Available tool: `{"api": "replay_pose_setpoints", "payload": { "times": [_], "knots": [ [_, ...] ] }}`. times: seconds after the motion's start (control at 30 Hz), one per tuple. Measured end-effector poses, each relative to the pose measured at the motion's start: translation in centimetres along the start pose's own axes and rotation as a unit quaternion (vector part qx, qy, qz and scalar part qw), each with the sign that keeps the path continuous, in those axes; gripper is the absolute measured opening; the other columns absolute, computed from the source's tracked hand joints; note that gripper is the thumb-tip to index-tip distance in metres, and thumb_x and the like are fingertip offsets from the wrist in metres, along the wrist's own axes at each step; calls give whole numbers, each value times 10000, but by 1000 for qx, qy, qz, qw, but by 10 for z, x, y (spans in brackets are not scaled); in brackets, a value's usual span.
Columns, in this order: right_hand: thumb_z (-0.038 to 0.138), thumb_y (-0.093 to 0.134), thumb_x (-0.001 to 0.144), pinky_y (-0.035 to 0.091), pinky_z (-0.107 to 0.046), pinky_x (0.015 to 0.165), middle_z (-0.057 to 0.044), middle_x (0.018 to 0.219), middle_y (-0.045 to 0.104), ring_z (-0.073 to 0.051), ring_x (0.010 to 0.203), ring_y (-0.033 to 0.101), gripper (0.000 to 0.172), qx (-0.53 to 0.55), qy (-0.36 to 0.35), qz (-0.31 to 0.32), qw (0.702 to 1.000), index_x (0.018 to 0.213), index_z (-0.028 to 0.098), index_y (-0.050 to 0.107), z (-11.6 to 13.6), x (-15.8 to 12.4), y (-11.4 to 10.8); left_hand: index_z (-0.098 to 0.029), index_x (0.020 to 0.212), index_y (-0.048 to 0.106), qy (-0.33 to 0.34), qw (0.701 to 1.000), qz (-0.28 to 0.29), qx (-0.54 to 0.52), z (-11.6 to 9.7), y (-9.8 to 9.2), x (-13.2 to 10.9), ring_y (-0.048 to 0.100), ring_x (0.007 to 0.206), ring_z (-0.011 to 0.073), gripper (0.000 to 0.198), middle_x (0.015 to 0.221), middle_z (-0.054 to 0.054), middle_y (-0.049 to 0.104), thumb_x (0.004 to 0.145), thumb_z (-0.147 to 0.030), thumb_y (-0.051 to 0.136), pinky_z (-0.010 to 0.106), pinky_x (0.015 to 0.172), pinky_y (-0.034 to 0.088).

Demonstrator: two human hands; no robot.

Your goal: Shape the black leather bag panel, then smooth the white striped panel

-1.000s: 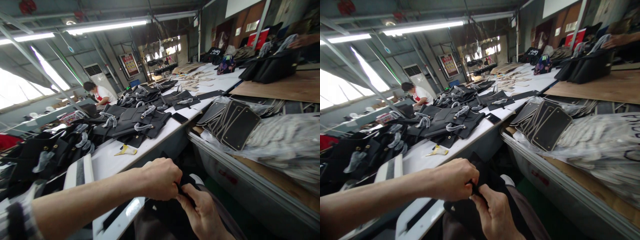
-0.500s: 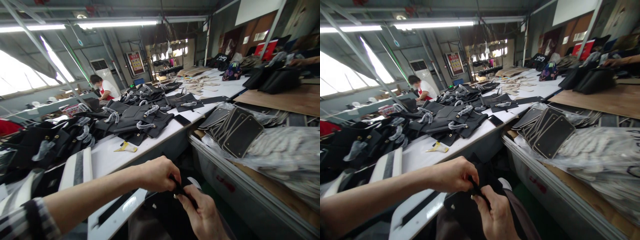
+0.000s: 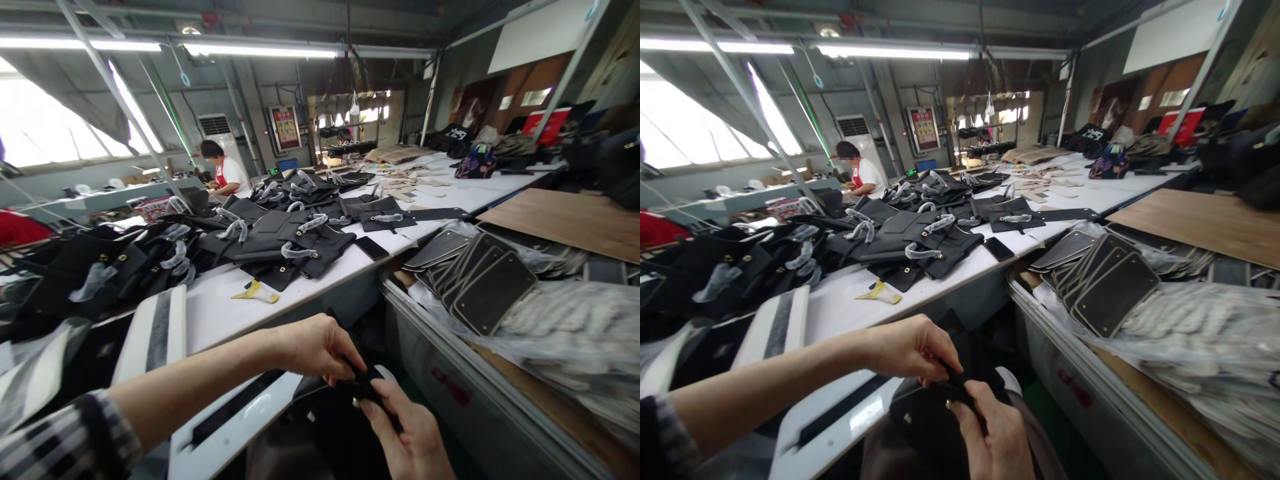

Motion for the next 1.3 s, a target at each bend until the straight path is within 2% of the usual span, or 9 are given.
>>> {"api": "replay_pose_setpoints", "payload": {
  "times": [0.13, 0.3, 0.53, 0.8, 0.9, 1.1, 1.3],
  "knots": [
    [226, 487, 968, 502, -168, 610, 18, 804, 698, -127, 689, 685, 127, -2, -13, 19, 1000, 1069, 243, 561, 2, 1, 1, -169, 1039, 755, -1, 1000, 17, -20, 1, -2, 2, 628, 582, 95, 279, 910, 46, 703, 778, -231, 677, 184, 575, 521],
    [229, 490, 967, 521, -178, 641, -4, 825, 705, -140, 712, 688, 124, 6, 3, 31, 1000, 1059, 230, 572, -2, 2, 1, -183, 1010, 758, -12, 998, 35, -43, 5, -3, 5, 630, 584, 95, 255, 783, 8, 681, 770, -232, 689, 178, 585, 527],
    [248, 499, 965, 522, -175, 633, 4, 814, 706, -136, 702, 688, 116, 3, 16, 29, 999, 1049, 242, 579, -3, 2, 1, -169, 972, 767, -14, 997, 38, -64, 4, -4, 6, 616, 558, 87, 242, 788, 11, 680, 744, -208, 695, 178, 566, 532],
    [260, 494, 966, 529, -172, 621, 7, 811, 714, -137, 696, 697, 128, -30, 5, 21, 999, 1056, 245, 583, -4, 0, -1, -169, 957, 760, -5, 998, 28, 63, -15, -6, 5, 626, 547, 95, 247, 595, -40, 625, 739, -126, 652, 156, 558, 499],
    [256, 496, 963, 541, -184, 650, -8, 849, 719, -148, 738, 706, 141, -32, 2, 28, 999, 1075, 235, 580, -5, -1, -1, -174, 960, 762, 3, 997, 43, 70, -16, -6, 4, 643, 566, 96, 234, 623, -30, 650, 761, -135, 647, 155, 588, 507],
    [242, 514, 963, 529, -166, 635, 19, 817, 707, -125, 706, 696, 108, -22, -4, 20, 1000, 1050, 251, 577, -1, -2, 0, -162, 967, 765, 1, 998, 66, -14, -7, -6, 6, 642, 581, 92, 211, 812, 15, 705, 778, -207, 681, 172, 598, 531],
    [278, 515, 965, 547, -181, 663, 15, 839, 716, -138, 740, 704, 115, -31, 9, 26, 999, 1051, 262, 591, -5, -3, 0, -144, 973, 754, 17, 996, 72, 54, -17, -6, 5, 644, 592, 96, 223, 716, -2, 668, 786, -161, 634, 171, 623, 516]
  ]
}}
Point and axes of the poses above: each hand's wrist, its own x-axis towards the middle knuckle, its own y-axis out of the palm, z = x × y, the point moved 3 cm from there along x, towards the middle knuckle
